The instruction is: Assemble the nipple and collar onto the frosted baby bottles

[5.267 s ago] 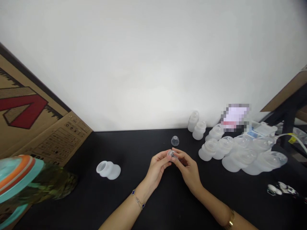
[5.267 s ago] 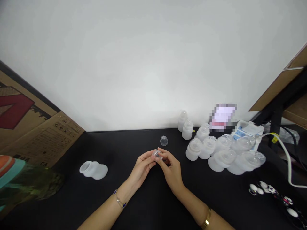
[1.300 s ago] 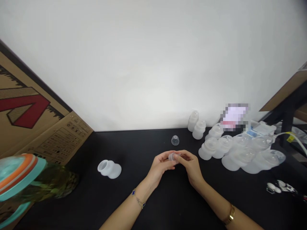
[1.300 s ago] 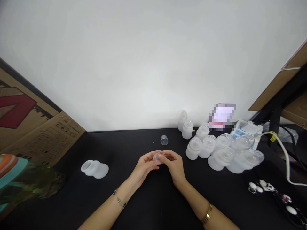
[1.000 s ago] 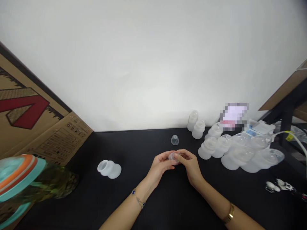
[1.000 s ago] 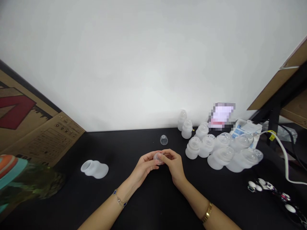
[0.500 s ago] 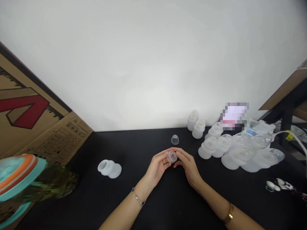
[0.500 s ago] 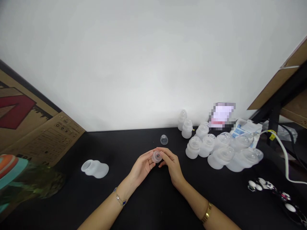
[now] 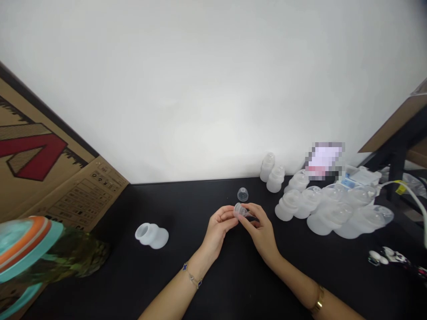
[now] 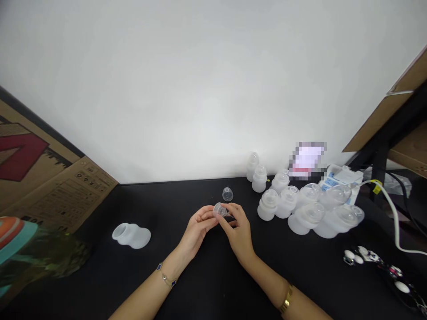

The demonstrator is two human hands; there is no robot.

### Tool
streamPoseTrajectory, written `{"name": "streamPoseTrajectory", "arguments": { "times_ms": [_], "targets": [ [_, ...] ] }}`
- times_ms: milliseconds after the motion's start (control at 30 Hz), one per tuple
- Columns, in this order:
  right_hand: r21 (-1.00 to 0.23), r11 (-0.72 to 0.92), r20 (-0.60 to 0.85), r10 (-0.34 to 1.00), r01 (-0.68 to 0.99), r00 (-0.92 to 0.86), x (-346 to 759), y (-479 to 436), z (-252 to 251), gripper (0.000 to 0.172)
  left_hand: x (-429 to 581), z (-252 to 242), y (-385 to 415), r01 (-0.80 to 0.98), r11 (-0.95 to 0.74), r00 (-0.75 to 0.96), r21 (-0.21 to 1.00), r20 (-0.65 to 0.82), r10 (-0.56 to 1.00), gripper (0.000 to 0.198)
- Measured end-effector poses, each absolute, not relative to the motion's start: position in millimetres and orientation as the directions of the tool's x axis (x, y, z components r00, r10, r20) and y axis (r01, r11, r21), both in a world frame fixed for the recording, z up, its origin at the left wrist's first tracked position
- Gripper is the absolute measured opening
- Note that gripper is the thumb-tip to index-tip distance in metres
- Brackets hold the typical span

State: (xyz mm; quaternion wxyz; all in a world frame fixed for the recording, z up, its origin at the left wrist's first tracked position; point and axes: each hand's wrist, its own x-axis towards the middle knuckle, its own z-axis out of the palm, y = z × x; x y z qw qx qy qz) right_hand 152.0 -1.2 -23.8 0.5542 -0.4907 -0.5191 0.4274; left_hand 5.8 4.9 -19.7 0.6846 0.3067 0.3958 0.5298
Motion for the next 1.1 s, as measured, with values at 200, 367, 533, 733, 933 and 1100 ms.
{"name": "streamPoseTrajectory", "arguments": {
  "times_ms": [200,367,533,733,933,1100],
  "targets": [
    [-0.973,0.227,0.231,0.966,0.047,0.117,152.4,-1.3,-21.6,0.022,4.1,-20.1,5.3,-0.528,0.299,0.153,0.795,-0.258,0.954,0.023],
    [-0.958,0.277,0.282,0.957,0.077,0.068,153.0,-1.8,-26.2,0.012,5.3,-18.5,5.5,-0.494,0.292,0.165,0.819,-0.241,0.956,0.027],
    [-0.960,0.271,0.275,0.960,0.071,0.056,155.6,-1.4,-28.8,0.011,6.5,-19.3,5.8,-0.542,0.325,0.167,0.775,-0.279,0.946,0.024],
    [-0.964,0.256,0.260,0.964,0.077,0.051,156.9,-1.2,-27.3,0.015,6.0,-20.6,5.9,-0.566,0.361,0.184,0.741,-0.313,0.932,0.024],
    [-0.975,0.220,0.218,0.974,-0.021,0.067,155.4,-0.4,-25.9,0.013,6.3,-18.8,6.0,-0.585,0.359,0.208,0.727,-0.293,0.933,0.024],
    [-0.983,0.175,0.171,0.983,-0.060,0.072,155.6,-1.3,-24.5,0.016,8.2,-19.3,4.0,-0.596,0.324,0.209,0.735,-0.247,0.946,0.022]
  ]
}}
